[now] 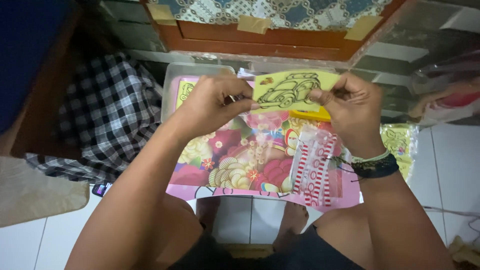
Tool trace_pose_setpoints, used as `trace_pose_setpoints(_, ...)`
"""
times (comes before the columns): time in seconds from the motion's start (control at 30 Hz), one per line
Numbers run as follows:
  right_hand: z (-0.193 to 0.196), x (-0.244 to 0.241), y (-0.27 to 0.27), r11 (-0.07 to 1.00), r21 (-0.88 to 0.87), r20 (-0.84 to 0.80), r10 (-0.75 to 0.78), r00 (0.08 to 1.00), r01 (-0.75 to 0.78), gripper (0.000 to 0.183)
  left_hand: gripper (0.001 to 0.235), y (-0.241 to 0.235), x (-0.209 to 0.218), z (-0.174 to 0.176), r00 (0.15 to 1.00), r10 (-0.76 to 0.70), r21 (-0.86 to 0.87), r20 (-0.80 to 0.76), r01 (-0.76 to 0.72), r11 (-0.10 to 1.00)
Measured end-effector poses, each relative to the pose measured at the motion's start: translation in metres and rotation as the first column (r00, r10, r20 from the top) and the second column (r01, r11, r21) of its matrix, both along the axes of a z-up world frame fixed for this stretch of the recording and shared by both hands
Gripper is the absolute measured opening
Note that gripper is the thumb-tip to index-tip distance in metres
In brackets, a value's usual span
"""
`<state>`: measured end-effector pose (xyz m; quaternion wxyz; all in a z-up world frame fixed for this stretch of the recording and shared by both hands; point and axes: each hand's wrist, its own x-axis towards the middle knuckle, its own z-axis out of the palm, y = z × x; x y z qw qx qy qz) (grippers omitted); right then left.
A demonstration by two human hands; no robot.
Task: The person places small colorful toy parts into a small plastic bag, then seals it using the adhesive strip. They repeat this by placing a paper card and a set of toys into several bags one at a time.
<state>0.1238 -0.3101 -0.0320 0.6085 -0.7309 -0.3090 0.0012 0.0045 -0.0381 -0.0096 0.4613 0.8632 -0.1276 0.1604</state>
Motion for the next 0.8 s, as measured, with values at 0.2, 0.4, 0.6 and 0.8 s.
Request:
trace_pose_setpoints(0.2,0.019,0.005,-0.017,0.995,0.076,0.061,-0.071,0.996,0.067,0.014,0.014,-0.005,-0.004,0.008,0.998,-0.021,0.185,0.064,0.009,0.983)
trace_pose_setpoints(0.4,0.026,-0.005,-0.015,0.992,0.12,0.031,-0.034,0.999,0.03,0.015,0.015,-0.008,0.002,0.0,0.999,0.007,0.191,-0.036,0.0,0.982)
trace_pose_setpoints(0.6,0.023,-0.007,-0.01,0.993,0.078,-0.086,0.097,0.992,-0.09,0.018,0.018,-0.013,0.004,0.005,1.0,-0.023,0.179,0.018,0.019,0.984)
trace_pose_setpoints(0.8,0.021,-0.004,-0.017,0.999,-0.047,-0.083,-0.019,0.996,0.015,0.022,0.029,-0.019,0.003,0.011,1.0,-0.003,0.186,0.013,0.001,0.983)
